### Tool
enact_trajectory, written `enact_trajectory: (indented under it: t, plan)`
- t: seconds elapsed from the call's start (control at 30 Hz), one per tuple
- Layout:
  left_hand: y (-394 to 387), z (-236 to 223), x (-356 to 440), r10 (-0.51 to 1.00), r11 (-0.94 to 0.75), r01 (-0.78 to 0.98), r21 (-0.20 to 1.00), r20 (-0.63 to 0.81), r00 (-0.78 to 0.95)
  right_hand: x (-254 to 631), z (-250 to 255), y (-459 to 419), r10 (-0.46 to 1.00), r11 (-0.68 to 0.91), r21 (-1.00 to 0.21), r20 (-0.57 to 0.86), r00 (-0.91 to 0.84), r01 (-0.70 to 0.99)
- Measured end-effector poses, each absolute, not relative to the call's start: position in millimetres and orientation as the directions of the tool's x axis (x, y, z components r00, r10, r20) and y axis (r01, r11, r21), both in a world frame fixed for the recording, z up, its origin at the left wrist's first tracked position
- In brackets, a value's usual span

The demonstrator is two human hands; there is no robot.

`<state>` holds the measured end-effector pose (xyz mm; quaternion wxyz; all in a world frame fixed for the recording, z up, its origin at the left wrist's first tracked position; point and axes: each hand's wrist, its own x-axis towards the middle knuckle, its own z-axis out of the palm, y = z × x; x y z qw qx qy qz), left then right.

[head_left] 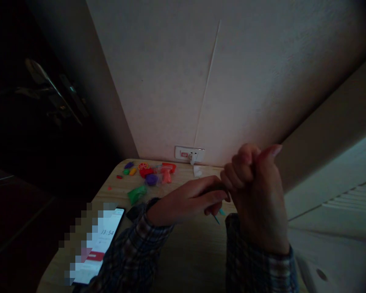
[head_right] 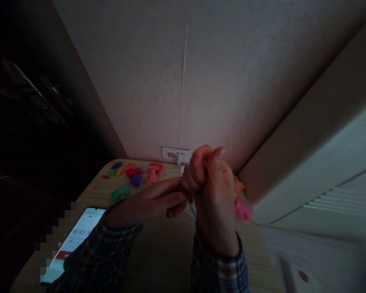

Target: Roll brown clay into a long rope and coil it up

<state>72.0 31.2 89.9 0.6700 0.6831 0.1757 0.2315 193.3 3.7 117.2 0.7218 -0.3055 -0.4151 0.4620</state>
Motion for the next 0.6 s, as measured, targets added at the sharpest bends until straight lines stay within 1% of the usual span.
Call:
enact_trajectory:
  t: [0.07, 0.13, 0.2, 0.3, 0.37, 0.43, 0.5, 0.53, 0.6]
  plan:
    - [32.5, 88.2, 72.1, 0.608, -0.068, -0.093, 0.993, 0.115, 0.785, 196.7, 113.8, 8.2, 0.9, 0.431, -0.856, 0.384, 0.207, -0.284]
    - [34.0, 87.3, 71.9, 0.668, -0.07, -0.154, 0.986, 0.161, 0.727, 201.5, 108.4, 12.6, 0.874, 0.479, -0.86, 0.45, 0.182, -0.174]
    - [35.2, 87.9, 71.3, 0.714, -0.028, -0.262, 0.965, 0.203, 0.67, 206.5, 102.1, 14.7, 0.872, 0.486, -0.864, 0.47, 0.136, -0.128]
    - [34.6, 92.5, 68.8, 0.768, 0.078, -0.443, 0.893, 0.23, 0.598, 210.9, 96.5, 12.3, 0.924, 0.38, -0.919, 0.382, 0.006, -0.099]
    - [32.5, 97.6, 66.2, 0.81, 0.125, -0.529, 0.839, 0.222, 0.543, 210.7, 96.5, 9.3, 0.942, 0.315, -0.949, 0.311, -0.126, 0.007]
    - [29.7, 102.9, 63.6, 0.855, 0.122, -0.582, 0.804, 0.213, 0.474, 207.6, 97.9, 7.5, 0.908, 0.334, -0.935, 0.284, -0.309, 0.122]
    - [27.2, 106.8, 61.7, 0.881, 0.104, -0.619, 0.779, 0.217, 0.421, 201.9, 97.8, 7.6, 0.832, 0.389, -0.903, 0.26, -0.49, 0.181]
    - [26.5, 108.1, 61.1, 0.888, 0.096, -0.637, 0.765, 0.223, 0.401, 198.4, 96.6, 8.3, 0.802, 0.4, -0.894, 0.235, -0.549, 0.201]
    - [26.2, 109.8, 60.4, 0.897, 0.08, -0.671, 0.737, 0.24, 0.37, 191.0, 92.5, 10.3, 0.791, 0.373, -0.893, 0.162, -0.59, 0.254]
